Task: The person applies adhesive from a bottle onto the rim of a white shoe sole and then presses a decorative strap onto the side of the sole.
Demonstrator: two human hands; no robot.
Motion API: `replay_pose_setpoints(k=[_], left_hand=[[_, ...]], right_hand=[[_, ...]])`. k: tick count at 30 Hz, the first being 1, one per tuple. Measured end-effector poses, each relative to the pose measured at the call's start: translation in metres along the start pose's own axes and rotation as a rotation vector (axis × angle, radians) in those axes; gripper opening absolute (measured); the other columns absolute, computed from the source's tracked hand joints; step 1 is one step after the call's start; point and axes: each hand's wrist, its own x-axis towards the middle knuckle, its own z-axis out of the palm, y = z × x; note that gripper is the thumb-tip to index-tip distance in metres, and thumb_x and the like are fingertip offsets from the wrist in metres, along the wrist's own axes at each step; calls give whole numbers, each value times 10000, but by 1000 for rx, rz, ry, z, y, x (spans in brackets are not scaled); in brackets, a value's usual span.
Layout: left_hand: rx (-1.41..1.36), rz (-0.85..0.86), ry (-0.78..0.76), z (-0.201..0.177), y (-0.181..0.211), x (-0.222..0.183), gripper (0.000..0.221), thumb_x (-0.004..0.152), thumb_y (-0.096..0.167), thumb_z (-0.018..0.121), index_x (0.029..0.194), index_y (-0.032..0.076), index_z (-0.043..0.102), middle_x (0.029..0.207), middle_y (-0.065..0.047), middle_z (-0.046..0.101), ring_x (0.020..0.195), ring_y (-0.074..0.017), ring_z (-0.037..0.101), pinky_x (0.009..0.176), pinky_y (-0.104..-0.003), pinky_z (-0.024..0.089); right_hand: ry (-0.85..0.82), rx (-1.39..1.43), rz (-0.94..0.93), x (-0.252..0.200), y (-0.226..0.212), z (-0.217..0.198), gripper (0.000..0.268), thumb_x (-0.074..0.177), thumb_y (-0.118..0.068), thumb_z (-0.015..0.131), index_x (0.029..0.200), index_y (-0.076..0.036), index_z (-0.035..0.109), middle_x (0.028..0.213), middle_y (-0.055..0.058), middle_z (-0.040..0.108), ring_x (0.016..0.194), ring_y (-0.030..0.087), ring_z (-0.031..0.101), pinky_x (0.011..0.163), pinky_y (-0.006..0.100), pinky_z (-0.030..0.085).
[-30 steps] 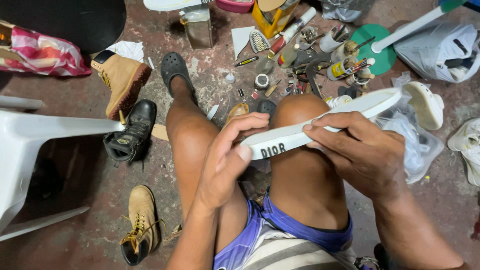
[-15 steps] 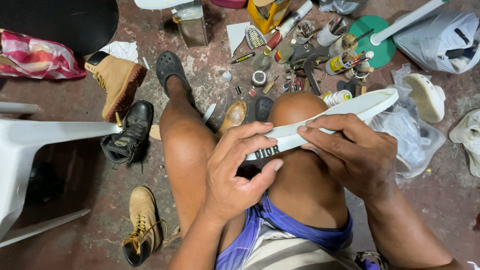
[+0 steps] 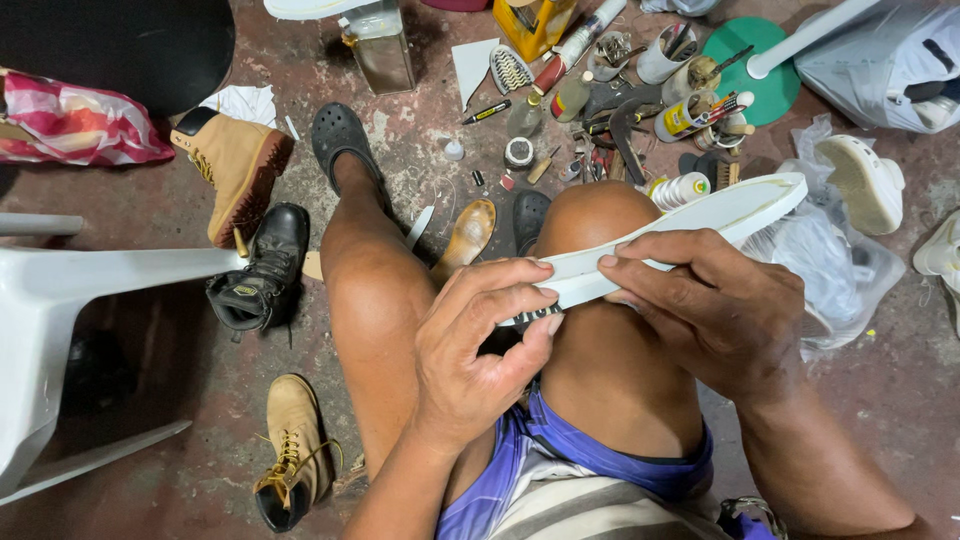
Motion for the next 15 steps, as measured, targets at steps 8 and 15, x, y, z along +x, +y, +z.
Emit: replay_pose_setpoints(k=[8, 15], left_hand=[[24, 26, 14, 3, 0, 1, 228, 872, 20, 820, 1051, 57, 684, 1162, -90, 731, 1114, -255, 731, 1040, -378, 593], [28, 27, 7, 3, 0, 0, 233, 875, 18, 818, 1060, 54, 681, 1159, -105, 732, 1098, -260, 733, 965, -348, 600]], right_hand=[[-20, 23, 44, 2, -2, -2, 297, 823, -139, 847, 1108, -179, 772, 1066, 28, 735, 954, 176, 737, 760, 304, 575], [-20, 18, 68, 1, -2, -2, 287, 828, -120, 846, 1099, -185, 777, 1074, 19, 740, 926, 161, 736, 724, 288, 562]])
